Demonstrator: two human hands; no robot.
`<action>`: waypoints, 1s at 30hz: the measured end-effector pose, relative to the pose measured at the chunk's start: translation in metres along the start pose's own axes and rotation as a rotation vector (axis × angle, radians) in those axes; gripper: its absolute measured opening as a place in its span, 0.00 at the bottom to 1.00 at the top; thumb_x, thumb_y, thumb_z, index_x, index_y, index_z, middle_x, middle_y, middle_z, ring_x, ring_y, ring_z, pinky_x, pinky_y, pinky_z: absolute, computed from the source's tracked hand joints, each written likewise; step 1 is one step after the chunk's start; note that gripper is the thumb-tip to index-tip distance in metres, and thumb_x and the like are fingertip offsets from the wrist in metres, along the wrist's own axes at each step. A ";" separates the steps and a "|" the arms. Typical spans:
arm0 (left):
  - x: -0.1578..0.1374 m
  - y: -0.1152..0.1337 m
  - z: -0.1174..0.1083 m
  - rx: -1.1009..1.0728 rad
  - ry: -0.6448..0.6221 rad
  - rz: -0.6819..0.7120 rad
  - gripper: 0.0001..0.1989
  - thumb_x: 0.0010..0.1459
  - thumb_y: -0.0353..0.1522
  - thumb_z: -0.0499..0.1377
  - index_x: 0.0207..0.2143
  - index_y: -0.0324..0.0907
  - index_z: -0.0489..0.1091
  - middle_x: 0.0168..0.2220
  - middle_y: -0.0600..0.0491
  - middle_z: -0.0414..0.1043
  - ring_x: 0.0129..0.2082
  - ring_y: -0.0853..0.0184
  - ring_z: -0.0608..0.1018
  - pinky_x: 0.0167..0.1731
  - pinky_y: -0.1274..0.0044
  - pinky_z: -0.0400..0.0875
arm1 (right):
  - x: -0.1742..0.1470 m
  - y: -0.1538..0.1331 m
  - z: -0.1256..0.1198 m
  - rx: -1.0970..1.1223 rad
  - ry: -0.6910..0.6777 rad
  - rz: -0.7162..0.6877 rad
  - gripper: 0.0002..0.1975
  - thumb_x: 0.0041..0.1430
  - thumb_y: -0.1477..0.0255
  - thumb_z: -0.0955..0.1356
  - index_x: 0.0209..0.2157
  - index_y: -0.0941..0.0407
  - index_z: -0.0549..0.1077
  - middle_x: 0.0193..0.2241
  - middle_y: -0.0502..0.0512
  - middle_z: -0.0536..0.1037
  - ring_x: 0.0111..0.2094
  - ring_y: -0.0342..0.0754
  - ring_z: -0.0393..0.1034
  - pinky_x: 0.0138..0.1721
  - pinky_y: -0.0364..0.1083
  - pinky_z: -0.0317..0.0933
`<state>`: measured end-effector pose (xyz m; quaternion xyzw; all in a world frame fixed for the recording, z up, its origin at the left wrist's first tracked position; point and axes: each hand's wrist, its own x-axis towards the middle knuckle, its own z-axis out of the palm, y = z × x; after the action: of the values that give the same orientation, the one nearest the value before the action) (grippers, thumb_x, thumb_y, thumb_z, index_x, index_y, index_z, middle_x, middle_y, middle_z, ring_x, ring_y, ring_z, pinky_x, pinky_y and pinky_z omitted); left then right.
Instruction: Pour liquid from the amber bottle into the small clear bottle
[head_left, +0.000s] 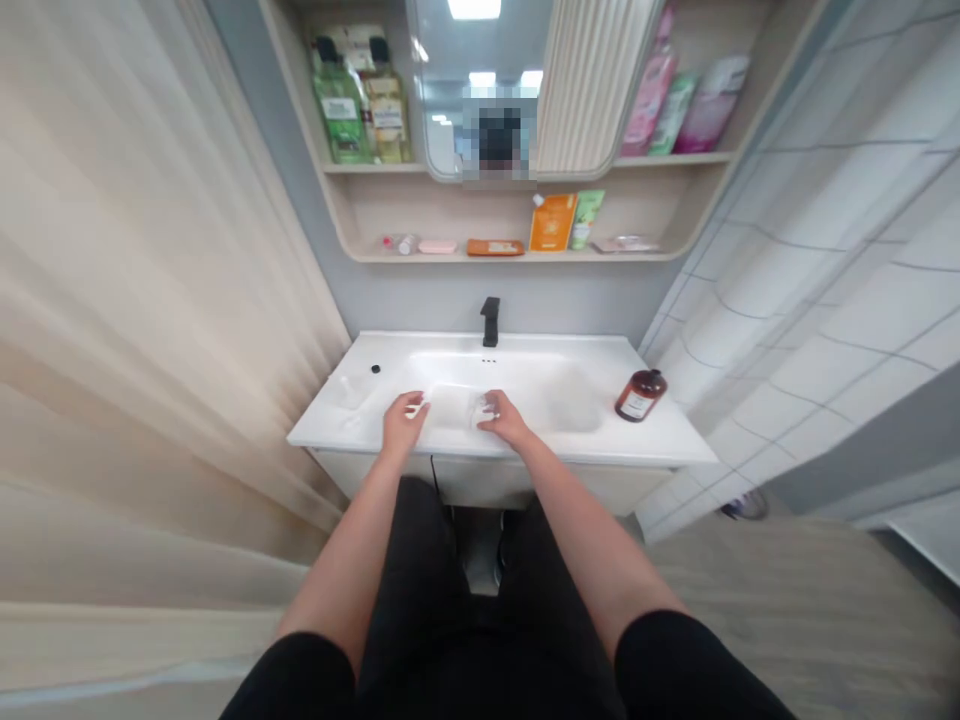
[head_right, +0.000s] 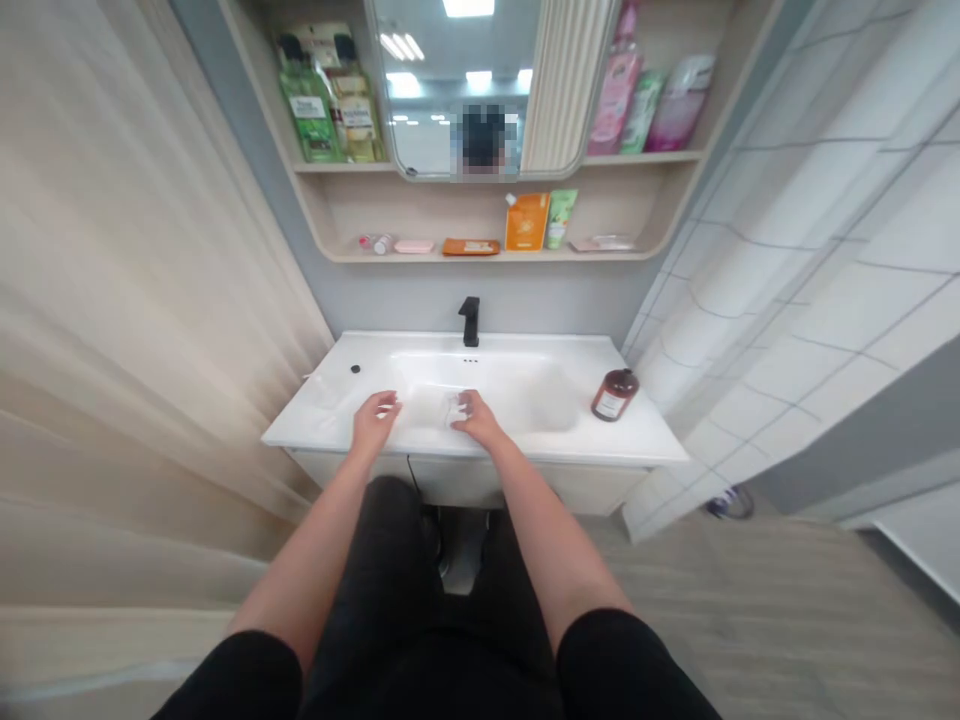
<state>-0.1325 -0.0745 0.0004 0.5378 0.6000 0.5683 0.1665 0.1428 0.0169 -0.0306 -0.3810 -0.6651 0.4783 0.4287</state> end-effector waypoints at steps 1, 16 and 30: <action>-0.005 -0.004 -0.023 0.093 0.111 -0.024 0.14 0.66 0.42 0.63 0.48 0.46 0.79 0.48 0.44 0.82 0.48 0.54 0.83 0.53 0.61 0.78 | 0.001 0.001 0.000 0.017 0.006 0.012 0.35 0.38 0.63 0.81 0.49 0.48 0.70 0.49 0.53 0.78 0.45 0.55 0.76 0.50 0.58 0.74; 0.014 -0.008 -0.100 0.410 0.018 -0.105 0.15 0.56 0.44 0.68 0.42 0.47 0.81 0.37 0.48 0.83 0.40 0.50 0.84 0.49 0.61 0.78 | -0.002 0.000 0.000 0.086 0.008 -0.002 0.39 0.36 0.63 0.85 0.51 0.46 0.73 0.50 0.53 0.78 0.36 0.50 0.75 0.48 0.58 0.76; 0.063 0.122 0.008 0.387 -0.440 0.410 0.10 0.64 0.38 0.68 0.45 0.47 0.85 0.37 0.49 0.82 0.36 0.56 0.81 0.46 0.67 0.75 | -0.003 -0.007 0.000 0.033 0.004 -0.051 0.40 0.37 0.64 0.84 0.55 0.47 0.74 0.53 0.50 0.78 0.34 0.45 0.71 0.44 0.51 0.73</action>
<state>-0.0929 -0.0454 0.1286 0.7781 0.5260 0.3362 0.0696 0.1428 0.0122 -0.0246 -0.3579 -0.6657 0.4772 0.4483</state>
